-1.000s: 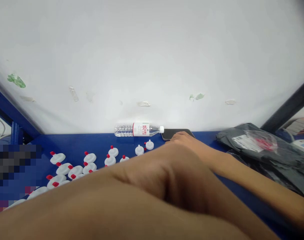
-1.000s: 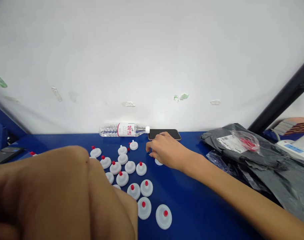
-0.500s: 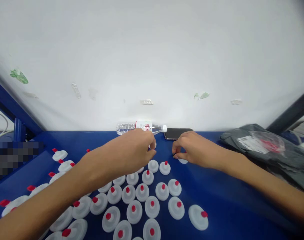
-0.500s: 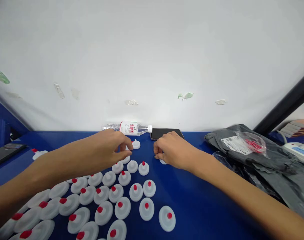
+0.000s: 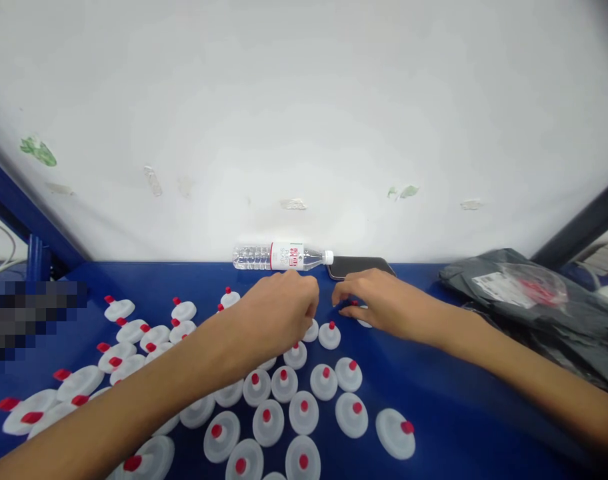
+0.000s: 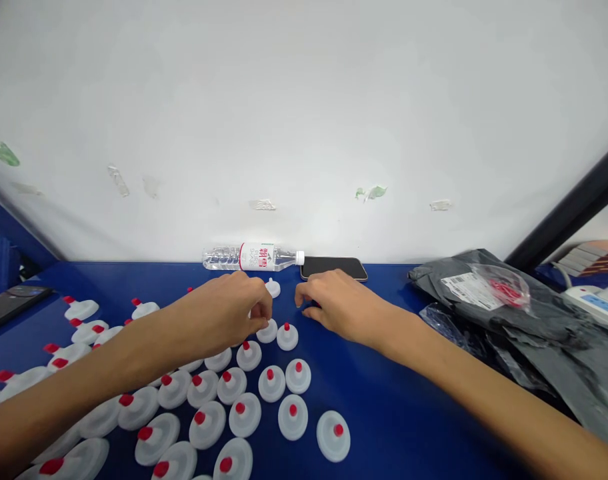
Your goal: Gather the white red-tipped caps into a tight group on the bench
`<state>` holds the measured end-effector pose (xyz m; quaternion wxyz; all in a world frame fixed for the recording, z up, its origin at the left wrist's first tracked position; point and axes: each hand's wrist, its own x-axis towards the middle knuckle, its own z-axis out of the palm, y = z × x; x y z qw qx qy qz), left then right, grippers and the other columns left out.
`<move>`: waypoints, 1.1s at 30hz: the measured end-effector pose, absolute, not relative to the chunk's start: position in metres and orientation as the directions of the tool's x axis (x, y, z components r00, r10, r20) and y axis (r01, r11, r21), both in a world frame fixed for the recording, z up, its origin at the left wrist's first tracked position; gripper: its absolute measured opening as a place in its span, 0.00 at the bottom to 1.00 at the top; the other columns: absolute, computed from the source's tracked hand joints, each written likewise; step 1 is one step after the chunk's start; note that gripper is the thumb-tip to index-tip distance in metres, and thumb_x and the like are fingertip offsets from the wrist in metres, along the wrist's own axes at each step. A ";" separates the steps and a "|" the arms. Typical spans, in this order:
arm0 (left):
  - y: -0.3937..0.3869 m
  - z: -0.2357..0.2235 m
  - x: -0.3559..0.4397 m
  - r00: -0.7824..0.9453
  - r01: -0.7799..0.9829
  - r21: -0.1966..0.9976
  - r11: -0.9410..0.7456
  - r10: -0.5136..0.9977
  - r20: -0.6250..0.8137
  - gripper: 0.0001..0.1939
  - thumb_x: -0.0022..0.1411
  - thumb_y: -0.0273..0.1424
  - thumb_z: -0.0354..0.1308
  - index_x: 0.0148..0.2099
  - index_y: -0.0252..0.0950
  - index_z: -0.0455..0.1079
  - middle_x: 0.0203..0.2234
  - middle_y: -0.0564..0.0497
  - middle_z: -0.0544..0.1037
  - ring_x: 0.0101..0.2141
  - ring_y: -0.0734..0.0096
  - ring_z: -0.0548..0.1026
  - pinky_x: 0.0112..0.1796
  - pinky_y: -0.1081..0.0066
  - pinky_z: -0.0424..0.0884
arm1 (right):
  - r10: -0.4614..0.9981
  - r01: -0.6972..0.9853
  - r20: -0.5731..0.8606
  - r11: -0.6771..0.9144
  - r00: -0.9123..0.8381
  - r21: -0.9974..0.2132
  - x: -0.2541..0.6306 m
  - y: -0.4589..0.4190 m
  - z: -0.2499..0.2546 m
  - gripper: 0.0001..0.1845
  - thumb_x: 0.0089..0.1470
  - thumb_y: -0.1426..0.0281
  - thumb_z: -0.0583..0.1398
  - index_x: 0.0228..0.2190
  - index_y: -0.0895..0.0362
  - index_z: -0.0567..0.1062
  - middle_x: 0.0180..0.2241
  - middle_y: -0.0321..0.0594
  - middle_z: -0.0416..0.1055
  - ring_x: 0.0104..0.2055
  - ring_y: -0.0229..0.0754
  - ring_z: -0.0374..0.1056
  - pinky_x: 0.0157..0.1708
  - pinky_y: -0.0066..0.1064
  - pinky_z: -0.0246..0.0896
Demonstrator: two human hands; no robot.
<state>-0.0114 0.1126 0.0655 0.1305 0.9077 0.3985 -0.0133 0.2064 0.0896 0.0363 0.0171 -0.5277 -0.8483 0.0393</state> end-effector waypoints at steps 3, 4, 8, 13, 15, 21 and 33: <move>0.112 0.079 -0.015 0.665 0.735 0.251 -0.630 0.742 -0.082 0.07 0.60 0.27 0.57 0.30 0.37 0.75 0.28 0.48 0.80 0.29 0.66 0.77 0.28 0.68 0.63 | 0.934 0.933 0.006 0.357 -0.357 -0.041 0.210 0.088 0.040 0.11 0.64 0.61 0.63 0.41 0.54 0.82 0.39 0.45 0.82 0.42 0.53 0.78 0.40 0.38 0.64; 0.112 0.084 -0.016 0.661 0.734 0.258 -0.628 0.748 -0.061 0.08 0.61 0.29 0.57 0.31 0.38 0.75 0.29 0.47 0.80 0.30 0.66 0.77 0.28 0.68 0.63 | 0.942 0.942 -0.002 0.335 -0.335 -0.032 0.212 0.088 0.040 0.11 0.63 0.60 0.64 0.39 0.54 0.82 0.38 0.45 0.83 0.42 0.55 0.78 0.39 0.39 0.64; 0.113 0.096 -0.023 0.636 0.721 0.327 -0.610 0.771 0.037 0.07 0.62 0.34 0.54 0.32 0.39 0.69 0.30 0.49 0.79 0.29 0.67 0.75 0.27 0.69 0.64 | 0.953 0.955 -0.072 0.293 -0.295 -0.039 0.218 0.088 0.039 0.06 0.58 0.64 0.68 0.38 0.50 0.84 0.34 0.39 0.83 0.37 0.51 0.78 0.34 0.36 0.62; 0.119 0.096 -0.027 0.561 0.697 0.511 -0.503 0.827 0.048 0.05 0.63 0.37 0.53 0.36 0.43 0.65 0.25 0.56 0.76 0.18 0.74 0.66 0.16 0.72 0.59 | 0.957 0.961 -0.097 0.268 -0.273 -0.068 0.214 0.088 0.042 0.06 0.57 0.71 0.66 0.37 0.49 0.83 0.35 0.34 0.84 0.37 0.46 0.78 0.34 0.32 0.63; 0.121 0.094 -0.027 0.557 0.668 0.554 -0.496 0.827 0.068 0.07 0.65 0.40 0.53 0.38 0.43 0.65 0.29 0.56 0.78 0.21 0.73 0.71 0.17 0.72 0.63 | 0.967 0.969 -0.074 0.239 -0.243 -0.065 0.212 0.087 0.048 0.06 0.60 0.70 0.65 0.37 0.49 0.83 0.36 0.35 0.84 0.38 0.47 0.78 0.35 0.33 0.64; 0.128 0.096 -0.028 0.562 0.609 0.623 -0.491 0.821 0.099 0.14 0.70 0.46 0.50 0.43 0.44 0.71 0.37 0.54 0.79 0.28 0.72 0.75 0.25 0.71 0.68 | 0.988 0.987 -0.018 0.154 -0.155 -0.052 0.216 0.092 0.048 0.09 0.63 0.64 0.63 0.40 0.53 0.83 0.36 0.41 0.84 0.38 0.51 0.78 0.35 0.36 0.63; 0.118 0.095 -0.030 0.654 0.684 0.470 -0.558 0.754 -0.056 0.23 0.74 0.46 0.38 0.36 0.40 0.66 0.29 0.50 0.73 0.29 0.68 0.68 0.31 0.69 0.62 | 0.960 0.916 0.057 0.279 -0.275 -0.287 0.217 0.095 0.034 0.07 0.60 0.75 0.63 0.32 0.54 0.81 0.33 0.37 0.83 0.37 0.48 0.78 0.37 0.35 0.63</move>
